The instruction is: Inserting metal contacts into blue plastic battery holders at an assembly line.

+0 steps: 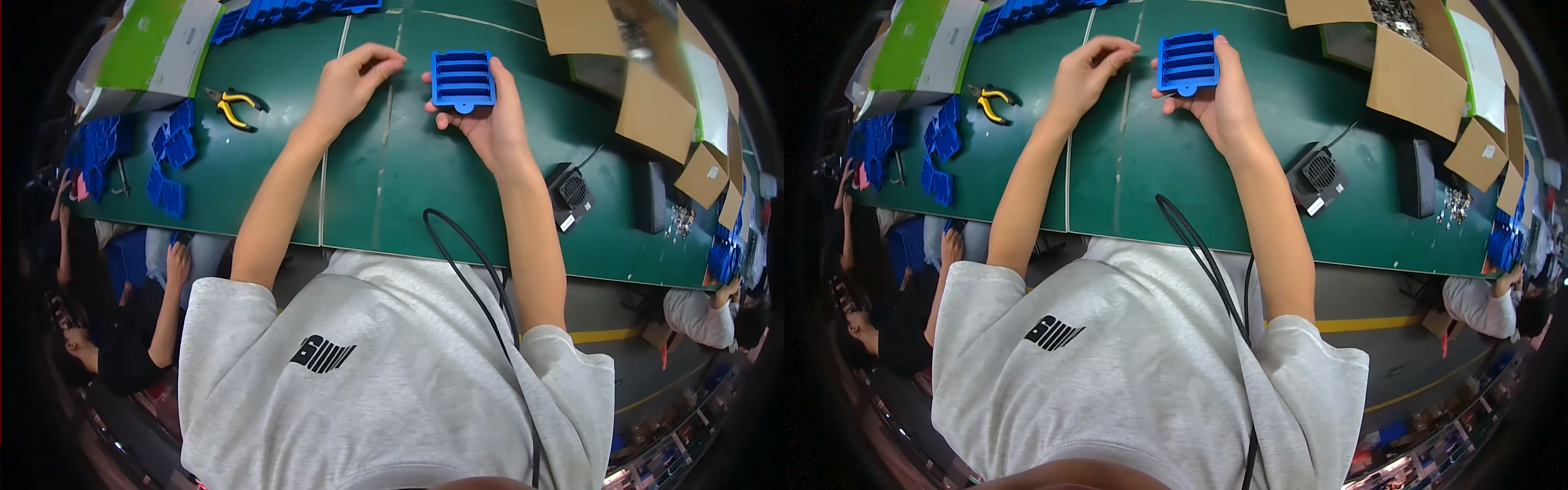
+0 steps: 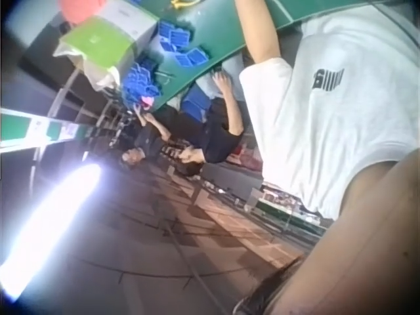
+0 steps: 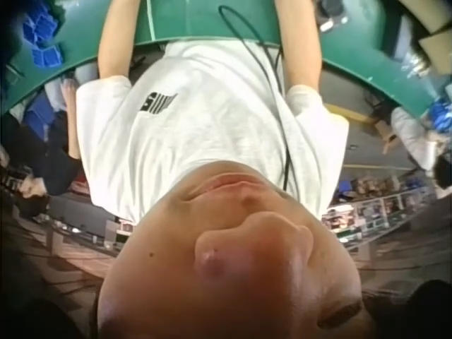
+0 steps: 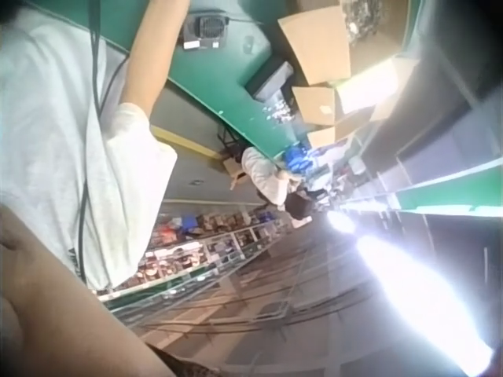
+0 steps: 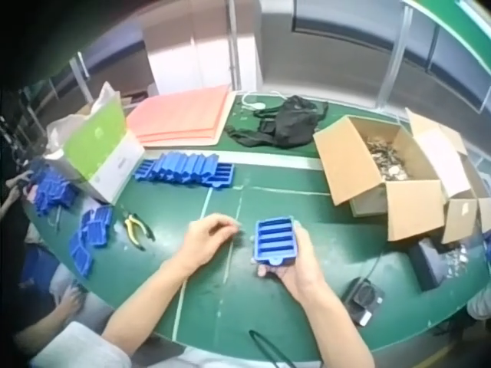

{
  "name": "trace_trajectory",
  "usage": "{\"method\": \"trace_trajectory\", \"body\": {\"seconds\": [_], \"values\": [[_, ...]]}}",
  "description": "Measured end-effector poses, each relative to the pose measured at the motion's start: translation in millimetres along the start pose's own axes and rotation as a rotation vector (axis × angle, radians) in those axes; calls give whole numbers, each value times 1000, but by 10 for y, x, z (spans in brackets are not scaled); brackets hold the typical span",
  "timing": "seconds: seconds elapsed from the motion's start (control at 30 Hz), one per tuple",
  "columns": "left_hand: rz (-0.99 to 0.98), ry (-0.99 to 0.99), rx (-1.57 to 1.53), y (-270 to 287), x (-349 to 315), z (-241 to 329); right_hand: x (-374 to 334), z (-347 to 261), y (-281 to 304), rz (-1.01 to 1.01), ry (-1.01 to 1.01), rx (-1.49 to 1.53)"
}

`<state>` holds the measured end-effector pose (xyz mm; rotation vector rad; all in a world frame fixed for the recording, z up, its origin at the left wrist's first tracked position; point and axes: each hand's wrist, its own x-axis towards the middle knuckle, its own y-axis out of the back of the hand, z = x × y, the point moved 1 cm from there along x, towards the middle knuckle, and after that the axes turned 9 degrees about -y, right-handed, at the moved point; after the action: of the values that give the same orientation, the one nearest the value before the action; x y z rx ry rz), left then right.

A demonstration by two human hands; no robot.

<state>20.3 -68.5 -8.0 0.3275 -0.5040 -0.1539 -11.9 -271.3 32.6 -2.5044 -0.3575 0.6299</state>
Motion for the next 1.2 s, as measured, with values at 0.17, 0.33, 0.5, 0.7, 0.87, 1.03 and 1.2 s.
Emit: {"method": "trace_trajectory", "body": {"seconds": [0.17,0.33,0.5,0.7,0.87,1.03,1.2], "values": [[19,204,-141,108,25,191,-2,100,-83,-26,-57,-31],[17,269,-238,205,13,256,-36,114,-171,-22,-21,-76],[-14,298,-386,234,18,262,-21,124,-127,-41,-27,-53],[-80,313,-516,251,14,235,-17,116,-122,9,-36,-121],[-115,337,-484,245,7,240,-32,126,-85,-71,-77,-30],[-108,322,-491,233,2,191,-30,98,-130,2,-66,-60],[-36,355,-565,229,-3,121,-29,108,-40,-38,-69,-29]]}}
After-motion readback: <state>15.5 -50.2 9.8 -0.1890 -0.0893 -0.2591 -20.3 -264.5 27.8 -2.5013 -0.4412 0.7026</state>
